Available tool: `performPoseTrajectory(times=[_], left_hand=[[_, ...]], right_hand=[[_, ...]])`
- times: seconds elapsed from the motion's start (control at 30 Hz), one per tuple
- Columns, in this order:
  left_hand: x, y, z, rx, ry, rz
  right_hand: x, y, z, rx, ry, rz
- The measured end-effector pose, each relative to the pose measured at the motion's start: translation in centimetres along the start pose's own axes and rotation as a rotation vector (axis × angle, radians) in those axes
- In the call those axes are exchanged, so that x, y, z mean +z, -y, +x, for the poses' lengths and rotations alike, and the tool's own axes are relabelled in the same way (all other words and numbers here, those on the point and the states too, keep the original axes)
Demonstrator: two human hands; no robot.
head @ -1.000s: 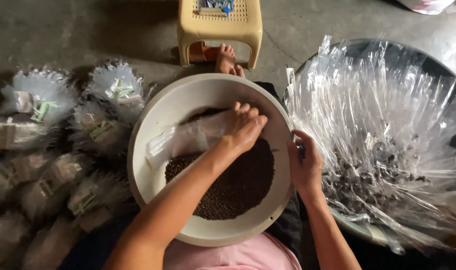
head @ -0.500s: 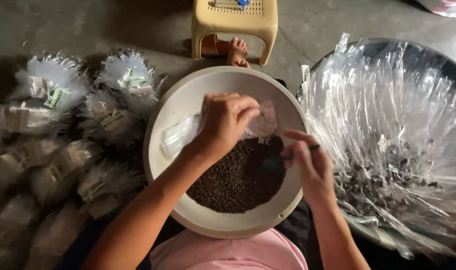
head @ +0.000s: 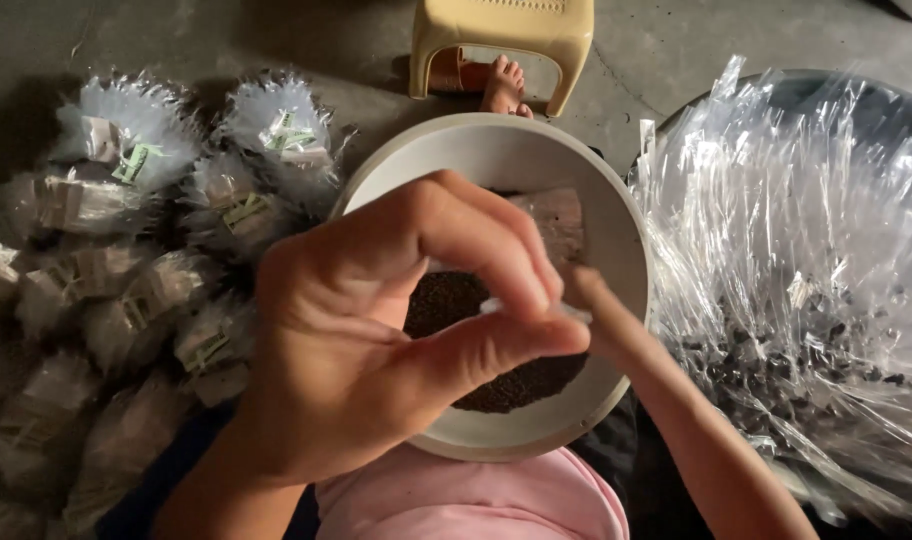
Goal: A person is manually filling small plastic bags with seeds from a large white bowl and placing the filled bags into a organized pile on the floor.
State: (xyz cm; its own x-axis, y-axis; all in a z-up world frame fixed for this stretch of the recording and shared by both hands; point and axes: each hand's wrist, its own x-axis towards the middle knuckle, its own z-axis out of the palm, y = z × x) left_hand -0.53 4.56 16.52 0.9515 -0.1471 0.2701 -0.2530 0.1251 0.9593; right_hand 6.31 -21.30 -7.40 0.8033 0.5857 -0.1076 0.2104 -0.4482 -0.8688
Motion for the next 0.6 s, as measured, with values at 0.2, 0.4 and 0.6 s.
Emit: performPoseTrajectory(times=[0.2,0.4,0.6], left_hand=[[1.1,5.9,-1.7,-0.016,-0.028,0.009],[4.1,12.3,-4.7,-0.156,-0.017,0.178],[4.6,11.3,-2.2,-0.104,-0.040,0.125]], right_hand=[[0.8,0.8,-1.4,0.534,-0.124,0.359],[-3.9,10.4,-3.3,0.255,-0.363,0.891],[-5.6,11.0,-3.9,-0.340,-0.206,0.368]])
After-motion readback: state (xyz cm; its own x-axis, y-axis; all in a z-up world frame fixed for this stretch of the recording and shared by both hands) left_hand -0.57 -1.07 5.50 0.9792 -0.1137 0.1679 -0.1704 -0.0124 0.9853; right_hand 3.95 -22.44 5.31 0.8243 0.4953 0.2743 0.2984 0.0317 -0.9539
